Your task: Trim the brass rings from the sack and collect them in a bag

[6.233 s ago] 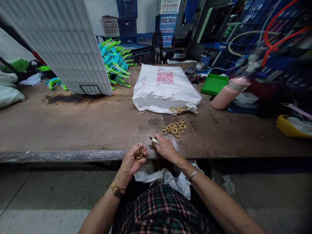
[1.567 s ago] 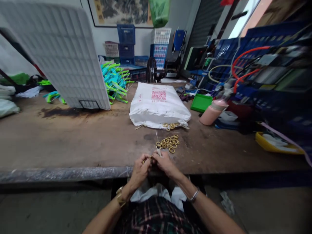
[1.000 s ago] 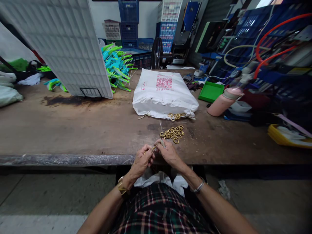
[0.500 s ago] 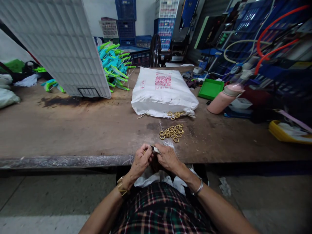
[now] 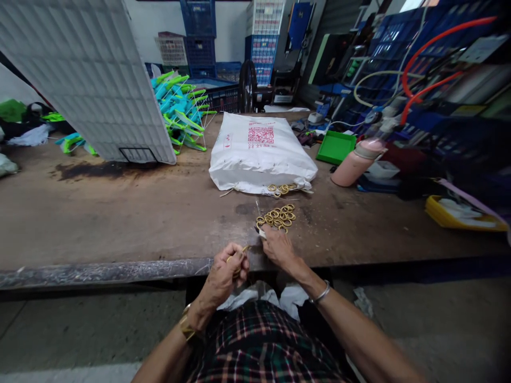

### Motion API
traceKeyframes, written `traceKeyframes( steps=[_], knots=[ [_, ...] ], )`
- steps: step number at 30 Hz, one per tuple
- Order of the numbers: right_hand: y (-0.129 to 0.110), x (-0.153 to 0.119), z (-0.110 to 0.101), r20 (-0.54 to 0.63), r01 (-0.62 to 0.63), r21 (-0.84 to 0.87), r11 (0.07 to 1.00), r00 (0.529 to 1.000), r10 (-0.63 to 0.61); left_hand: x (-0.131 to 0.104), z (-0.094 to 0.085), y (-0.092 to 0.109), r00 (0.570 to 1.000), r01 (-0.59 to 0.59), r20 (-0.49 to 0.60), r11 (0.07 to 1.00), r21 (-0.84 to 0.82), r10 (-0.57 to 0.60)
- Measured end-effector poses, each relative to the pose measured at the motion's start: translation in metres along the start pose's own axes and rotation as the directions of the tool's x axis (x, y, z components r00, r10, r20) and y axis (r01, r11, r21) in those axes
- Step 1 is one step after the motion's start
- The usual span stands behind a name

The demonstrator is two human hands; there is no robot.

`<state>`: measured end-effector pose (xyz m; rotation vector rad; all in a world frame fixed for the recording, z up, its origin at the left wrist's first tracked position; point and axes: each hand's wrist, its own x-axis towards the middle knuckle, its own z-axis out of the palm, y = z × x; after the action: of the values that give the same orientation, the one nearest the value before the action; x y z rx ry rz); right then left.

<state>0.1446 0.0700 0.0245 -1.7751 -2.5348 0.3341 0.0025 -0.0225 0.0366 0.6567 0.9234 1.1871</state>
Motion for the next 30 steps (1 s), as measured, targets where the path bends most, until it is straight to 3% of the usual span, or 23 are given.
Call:
traceKeyframes(
  steps=[4, 14, 20, 25, 30],
  knots=[
    [0.007, 0.014, -0.006, -0.103, -0.024, -0.004, 1.000, 0.994, 0.023, 0.006, -0.002, 0.000, 0.999, 0.000, -0.047, 0.989, -0.150, -0.007],
    [0.011, 0.040, 0.004, -0.084, -0.072, -0.049, 0.996, 0.994, 0.068, 0.010, -0.012, -0.003, 0.998, 0.027, -0.055, 0.975, -0.221, -0.040],
    [0.010, 0.045, 0.006, -0.114, -0.098, 0.029, 0.995, 0.988, 0.101, 0.015, -0.018, -0.011, 0.991, 0.108, -0.025, 0.903, -0.417, -0.130],
    [0.010, 0.042, 0.008, -0.161, -0.023, 0.112, 0.993, 0.986, 0.041, 0.019, -0.022, -0.015, 0.976, 0.140, -0.062, 0.817, -0.559, -0.210],
    [-0.001, 0.022, -0.001, -0.204, 0.152, 0.248, 0.957, 0.974, -0.102, 0.022, -0.021, -0.013, 0.974, 0.058, -0.168, 0.882, -0.467, -0.153]
  ],
)
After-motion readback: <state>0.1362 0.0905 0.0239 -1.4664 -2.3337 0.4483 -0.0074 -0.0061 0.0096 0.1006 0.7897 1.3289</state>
